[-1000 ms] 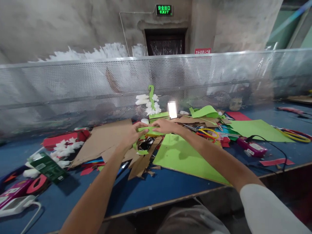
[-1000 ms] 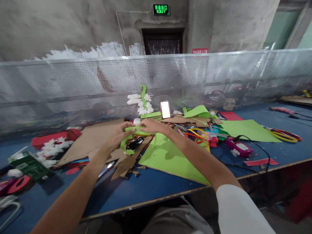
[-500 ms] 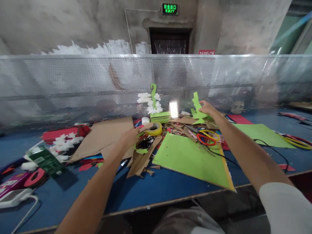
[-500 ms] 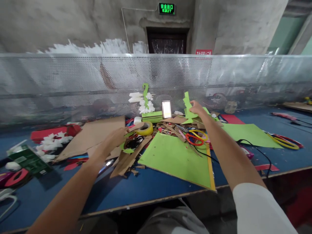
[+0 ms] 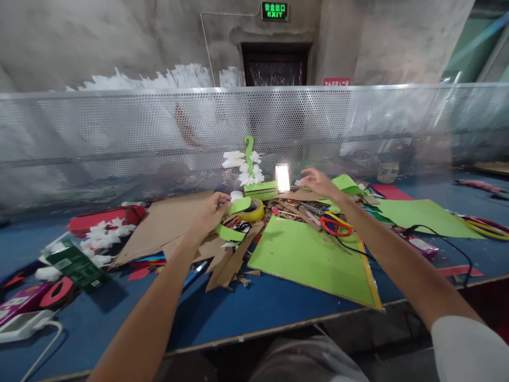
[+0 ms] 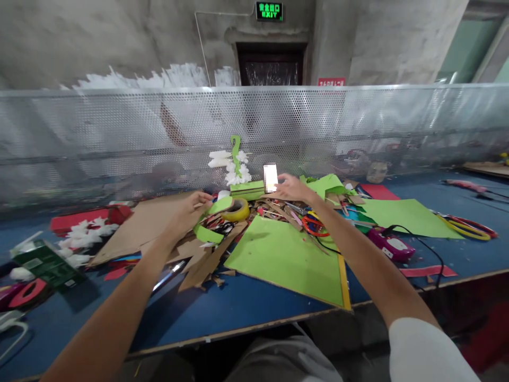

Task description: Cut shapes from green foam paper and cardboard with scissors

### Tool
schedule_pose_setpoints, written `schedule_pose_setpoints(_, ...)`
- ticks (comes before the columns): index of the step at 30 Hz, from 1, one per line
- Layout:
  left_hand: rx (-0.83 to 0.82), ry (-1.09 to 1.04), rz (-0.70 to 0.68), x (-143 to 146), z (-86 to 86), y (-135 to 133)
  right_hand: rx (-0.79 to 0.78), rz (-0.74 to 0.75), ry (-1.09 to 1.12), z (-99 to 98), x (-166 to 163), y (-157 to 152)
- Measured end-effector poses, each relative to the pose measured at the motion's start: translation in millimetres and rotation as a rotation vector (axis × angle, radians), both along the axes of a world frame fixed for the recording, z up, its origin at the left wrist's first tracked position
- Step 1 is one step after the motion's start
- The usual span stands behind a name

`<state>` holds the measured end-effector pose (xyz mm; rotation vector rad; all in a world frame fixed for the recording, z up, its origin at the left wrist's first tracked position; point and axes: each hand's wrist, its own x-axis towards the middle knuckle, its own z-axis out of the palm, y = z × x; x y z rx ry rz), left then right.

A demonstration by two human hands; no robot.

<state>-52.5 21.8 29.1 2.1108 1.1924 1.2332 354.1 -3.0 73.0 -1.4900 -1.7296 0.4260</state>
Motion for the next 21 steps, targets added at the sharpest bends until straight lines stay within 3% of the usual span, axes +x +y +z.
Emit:
schedule_pose_setpoints(2, 0.005, -0.071, -0.036, 7.0, -0.9, -3.4, -0.249, 0.309, 0.048, -3.9, -37.5, -14.1)
schedule_pose_setpoints(4, -0.012, -0.106, -0.058, 15.3, -4.0, -6.2, -0.343, 0.476, 0.105, -9.7, -74.2, -24.8)
schedule_pose_setpoints(7, -0.039, -0.137, -0.121, 26.5, -10.0, -9.8, -0.372, 0.566, 0.282, -18.3, -118.0, -28.6)
schedule_pose_setpoints(10, -0.086, -0.108, -0.22, 28.9, -12.1, -11.2, -0.232, 0.509, 0.281, -23.1, -136.7, -19.7)
schedule_pose_setpoints(13, -0.133, -0.066, -0.267, 15.7, -8.1, -5.5, -0.132, 0.372, 0.289, -25.2, -127.0, -10.9)
schedule_pose_setpoints(16, -0.119, -0.002, -0.108, -11.6, -3.4, 7.4, -0.093, 0.238, 0.319, -27.0, -98.4, -12.4)
schedule_pose_setpoints(19, -0.054, 0.363, 0.178, -38.4, -4.6, 19.1, -0.123, 0.172, 0.256, -29.7, -65.0, -22.4)
schedule_pose_setpoints(21, -0.082, 0.627, 0.189, -48.5, -8.6, 23.0, -0.186, 0.188, 0.195, -32.2, -45.6, -30.1)
